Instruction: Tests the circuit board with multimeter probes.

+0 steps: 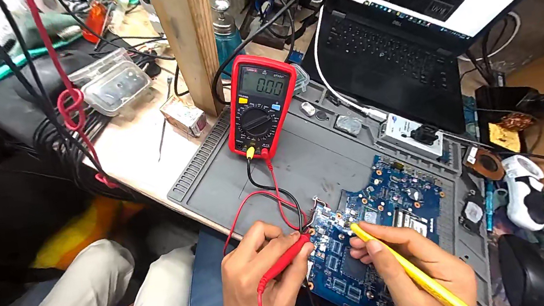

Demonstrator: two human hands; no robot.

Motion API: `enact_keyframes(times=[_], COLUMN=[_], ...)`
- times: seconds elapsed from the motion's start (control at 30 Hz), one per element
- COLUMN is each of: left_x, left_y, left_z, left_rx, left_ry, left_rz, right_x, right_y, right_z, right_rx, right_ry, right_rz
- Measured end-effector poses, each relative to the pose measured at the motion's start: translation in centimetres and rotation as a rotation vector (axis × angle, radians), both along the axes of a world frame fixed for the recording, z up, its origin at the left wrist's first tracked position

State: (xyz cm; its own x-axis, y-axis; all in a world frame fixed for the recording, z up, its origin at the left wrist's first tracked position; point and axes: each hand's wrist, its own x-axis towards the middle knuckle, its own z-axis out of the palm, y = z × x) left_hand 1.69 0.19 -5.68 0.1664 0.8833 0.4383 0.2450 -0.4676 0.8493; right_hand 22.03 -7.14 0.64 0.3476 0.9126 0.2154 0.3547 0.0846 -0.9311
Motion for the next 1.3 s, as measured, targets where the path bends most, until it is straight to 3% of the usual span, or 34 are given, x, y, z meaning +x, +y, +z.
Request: enact_keyframes(times=[1.3], left_x=[0.20], left_y=[0.11], left_z=[-1.00], left_rx=[0.031], left_ry=[0.005], left_rz=[-0.006], right_x=[-0.16], right_y=[-0.08], right_z=[-1.00], right_rx=[-0.022], right_ry=[-0.086], right_rz=[0.016])
